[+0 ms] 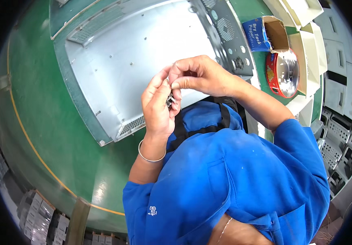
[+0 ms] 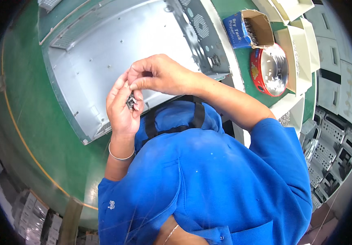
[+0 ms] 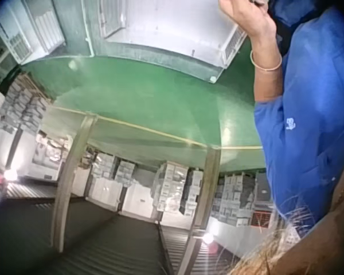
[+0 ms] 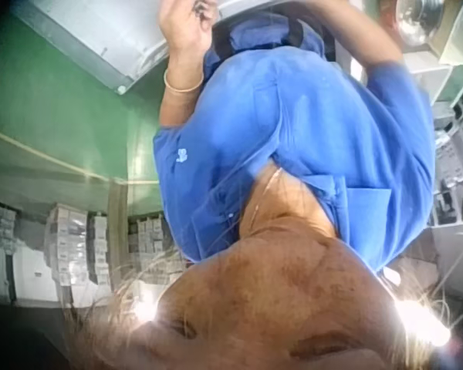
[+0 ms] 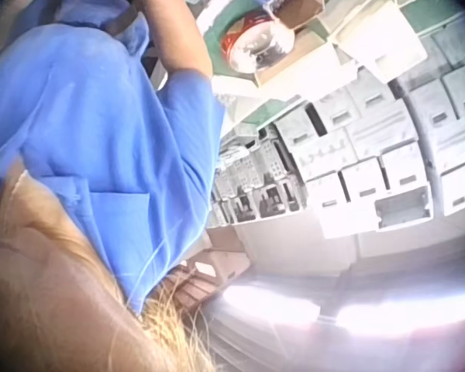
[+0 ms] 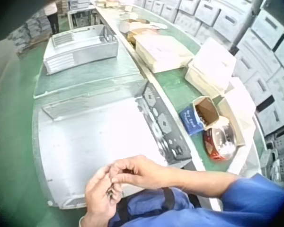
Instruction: The recorder carries a metal chassis to a workbench and sorts small screws into specific holes in the frame.
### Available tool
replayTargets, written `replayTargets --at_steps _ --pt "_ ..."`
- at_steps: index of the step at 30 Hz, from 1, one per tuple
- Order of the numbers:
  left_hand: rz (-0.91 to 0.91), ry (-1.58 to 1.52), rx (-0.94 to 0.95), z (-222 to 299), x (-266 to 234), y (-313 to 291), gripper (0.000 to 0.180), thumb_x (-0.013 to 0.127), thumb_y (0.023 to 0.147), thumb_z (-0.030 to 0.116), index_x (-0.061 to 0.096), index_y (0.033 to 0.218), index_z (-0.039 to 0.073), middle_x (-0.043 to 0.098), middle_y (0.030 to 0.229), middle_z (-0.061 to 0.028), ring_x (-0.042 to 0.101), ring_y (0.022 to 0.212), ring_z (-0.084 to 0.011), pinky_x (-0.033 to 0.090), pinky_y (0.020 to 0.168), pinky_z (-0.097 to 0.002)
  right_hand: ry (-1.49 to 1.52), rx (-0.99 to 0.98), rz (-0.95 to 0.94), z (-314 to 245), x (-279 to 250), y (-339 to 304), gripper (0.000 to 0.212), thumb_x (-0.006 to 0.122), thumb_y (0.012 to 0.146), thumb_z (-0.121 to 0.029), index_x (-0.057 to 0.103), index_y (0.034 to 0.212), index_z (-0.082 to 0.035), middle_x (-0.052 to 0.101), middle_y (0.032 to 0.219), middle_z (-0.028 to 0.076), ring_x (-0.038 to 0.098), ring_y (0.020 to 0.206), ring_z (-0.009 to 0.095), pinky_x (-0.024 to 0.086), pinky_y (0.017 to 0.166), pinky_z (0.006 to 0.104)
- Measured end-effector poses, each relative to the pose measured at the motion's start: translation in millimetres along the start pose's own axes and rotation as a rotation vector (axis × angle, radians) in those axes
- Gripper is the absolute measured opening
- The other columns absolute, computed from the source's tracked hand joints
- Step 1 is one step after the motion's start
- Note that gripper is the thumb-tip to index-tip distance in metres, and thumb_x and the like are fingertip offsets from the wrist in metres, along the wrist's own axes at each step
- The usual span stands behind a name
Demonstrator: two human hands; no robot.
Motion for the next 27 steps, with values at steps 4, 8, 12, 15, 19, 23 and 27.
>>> replayTargets --at_steps 4,8,12,15,19,23,27 --pt "-0.097 0.037 -0.056 -6 17 11 0.036 0.041 0.088 0.016 0.041 0.117 -0.005 0.049 0.062 -0.0006 0.040 0.045 -0.0019 0.029 0.035 -0.0128 -0.190 0.083 0.082 -14 -22 -15 0.013 0.060 0.078 -0.010 0.058 0.085 0.000 0.060 0.079 0.005 0.055 0.076 0.011 0.045 0.071 0.0267" --pt "-0.161 0.099 -0.112 -21 38 16 0.037 0.041 0.089 0.017 0.039 0.119 -0.004 0.049 0.062 -0.0005 0.040 0.048 -0.0016 0.030 0.038 -0.0126 -0.172 -0.027 0.189 -11 -44 -29 0.013 0.060 0.079 -0.013 0.058 0.085 -0.001 0.059 0.073 0.003 0.053 0.068 0.009 0.045 0.063 0.0245" --pt "-0.142 0.069 -0.176 -30 44 21 0.030 0.041 0.089 0.014 0.042 0.113 -0.003 0.048 0.060 -0.0040 0.038 0.041 -0.0041 0.028 0.033 -0.0146 -0.232 0.260 0.194 10 -73 -44 0.008 0.055 0.080 -0.010 0.059 0.082 -0.003 0.054 0.064 -0.001 0.048 0.057 0.004 0.041 0.048 0.0213" --pt "-0.124 0.072 -0.193 -32 30 26 0.020 0.044 0.089 0.017 0.049 0.099 0.001 0.050 0.061 -0.0024 0.039 0.046 -0.0030 0.028 0.036 -0.0134 -0.566 0.232 0.064 15 -90 -58 0.007 0.055 0.075 -0.004 0.057 0.080 -0.002 0.057 0.065 0.006 0.053 0.060 0.013 0.043 0.057 0.0270" --pt "-0.065 0.072 -0.202 -29 24 30 0.016 0.047 0.088 0.018 0.050 0.088 0.001 0.048 0.060 -0.0033 0.038 0.041 -0.0041 0.026 0.032 -0.0152 -0.616 0.376 -0.135 29 -85 -70 0.005 0.054 0.075 -0.004 0.057 0.078 -0.001 0.058 0.069 0.010 0.057 0.065 0.022 0.043 0.062 0.0311" --pt "-0.087 0.046 -0.215 -28 23 33 0.017 0.047 0.088 0.018 0.051 0.088 0.002 0.049 0.061 -0.0029 0.039 0.042 -0.0042 0.027 0.032 -0.0150 -0.659 0.370 -0.184 34 -84 -69 0.006 0.055 0.075 -0.006 0.057 0.078 -0.001 0.059 0.071 0.012 0.058 0.069 0.025 0.044 0.064 0.0330" --pt "-0.070 0.046 -0.218 -27 19 36 0.016 0.048 0.088 0.018 0.051 0.087 0.002 0.049 0.061 -0.0030 0.039 0.042 -0.0044 0.027 0.032 -0.0151 -0.707 0.327 -0.205 37 -82 -66 0.007 0.055 0.074 -0.006 0.057 0.078 -0.001 0.060 0.072 0.012 0.059 0.072 0.026 0.044 0.065 0.0335"
Point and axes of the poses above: each hand's wrist, its own y-axis towards the middle knuckle, its own x-axis out of the palm, z = x × y, the point moved 9 cm from there along y, towards the middle knuckle
